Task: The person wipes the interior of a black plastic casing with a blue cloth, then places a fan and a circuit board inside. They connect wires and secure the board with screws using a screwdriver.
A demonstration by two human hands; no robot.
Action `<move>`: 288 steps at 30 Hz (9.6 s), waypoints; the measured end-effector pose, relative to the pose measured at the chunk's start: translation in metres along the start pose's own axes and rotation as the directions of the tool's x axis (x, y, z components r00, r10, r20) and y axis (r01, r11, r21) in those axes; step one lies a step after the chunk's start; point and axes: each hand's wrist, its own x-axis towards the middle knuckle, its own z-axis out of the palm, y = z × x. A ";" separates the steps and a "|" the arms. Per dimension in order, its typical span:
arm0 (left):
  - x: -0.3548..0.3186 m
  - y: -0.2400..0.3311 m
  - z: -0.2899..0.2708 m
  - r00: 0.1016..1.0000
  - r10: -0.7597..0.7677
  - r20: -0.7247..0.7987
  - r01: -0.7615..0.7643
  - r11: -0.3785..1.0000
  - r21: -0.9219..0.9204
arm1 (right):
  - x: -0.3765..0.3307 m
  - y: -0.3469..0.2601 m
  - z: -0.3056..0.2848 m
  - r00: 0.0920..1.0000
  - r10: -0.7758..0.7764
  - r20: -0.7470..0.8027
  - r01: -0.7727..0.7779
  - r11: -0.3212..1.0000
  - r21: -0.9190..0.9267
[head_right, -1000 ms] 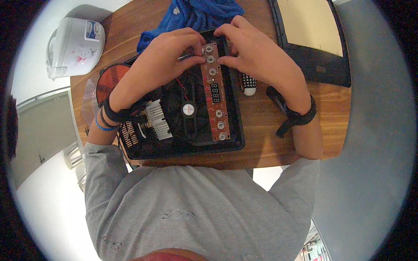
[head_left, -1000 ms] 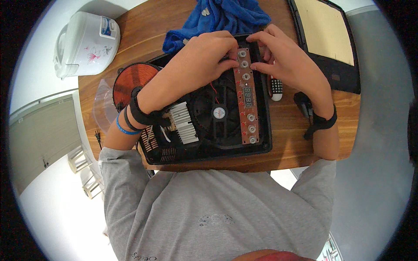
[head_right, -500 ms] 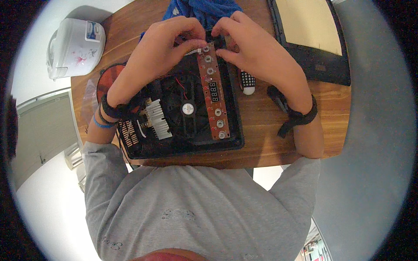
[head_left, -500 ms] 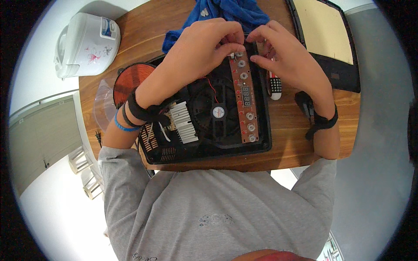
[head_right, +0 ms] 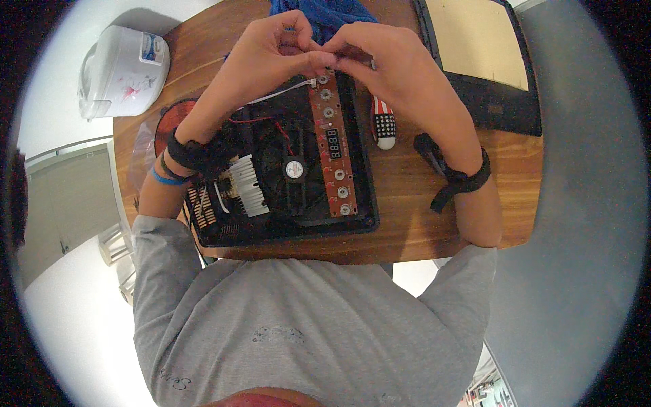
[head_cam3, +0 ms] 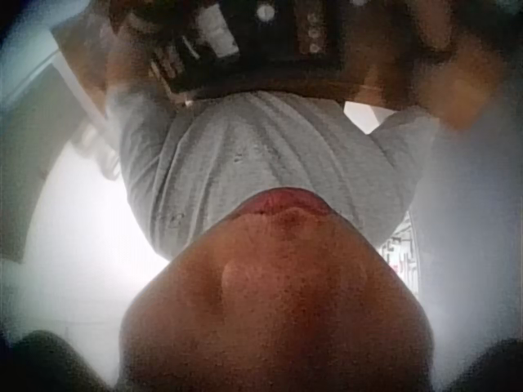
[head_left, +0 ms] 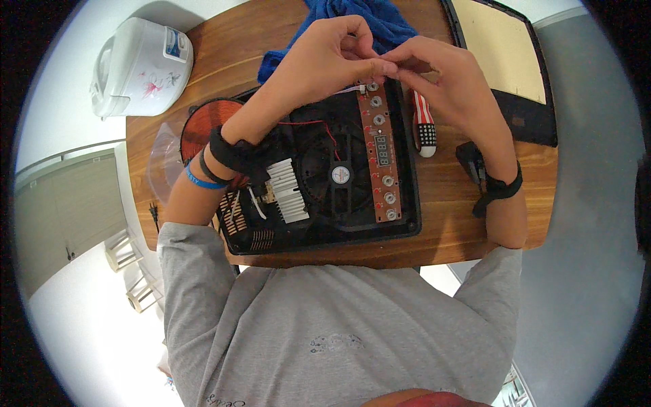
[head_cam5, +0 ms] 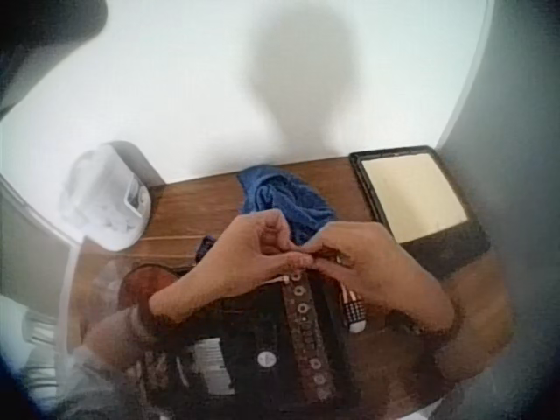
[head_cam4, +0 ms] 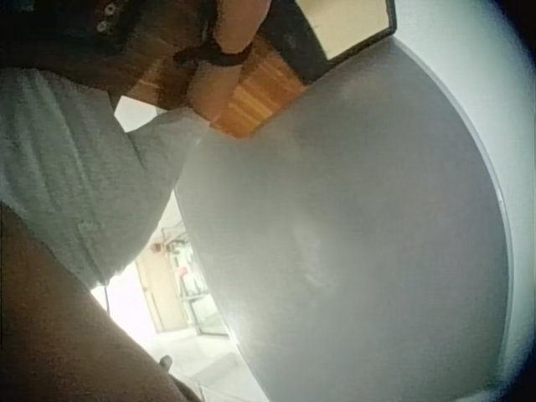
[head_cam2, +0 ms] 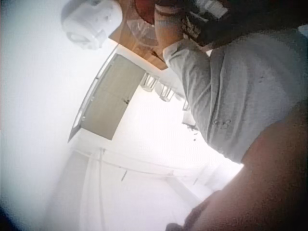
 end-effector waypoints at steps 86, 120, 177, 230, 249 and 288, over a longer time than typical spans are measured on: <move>-0.017 -0.008 0.011 0.991 0.071 0.115 -0.121 0.845 0.522 | -0.003 0.021 0.019 0.989 -0.142 0.028 0.145 0.961 -0.235; -0.338 -0.023 -0.174 0.821 -0.089 -0.564 0.454 0.701 0.551 | 0.054 -0.142 0.082 0.812 -0.349 0.467 0.481 0.854 -0.198; -0.308 0.033 -0.143 0.825 0.217 -0.522 0.023 0.910 0.414 | 0.034 -0.135 0.071 0.909 -0.074 0.411 0.210 0.931 -0.297; -0.025 0.013 0.011 0.972 0.119 0.202 -0.227 0.693 0.685 | -0.015 0.014 -0.011 0.986 0.136 0.094 -0.134 0.991 -0.024; -0.020 0.003 0.007 0.986 0.061 0.156 -0.139 0.816 0.561 | -0.013 0.029 0.001 0.997 -0.050 0.063 0.054 0.997 -0.060; -0.087 0.068 0.043 0.785 0.255 0.564 -0.585 0.603 0.542 | -0.013 0.007 0.003 0.989 0.019 0.147 0.003 0.988 -0.152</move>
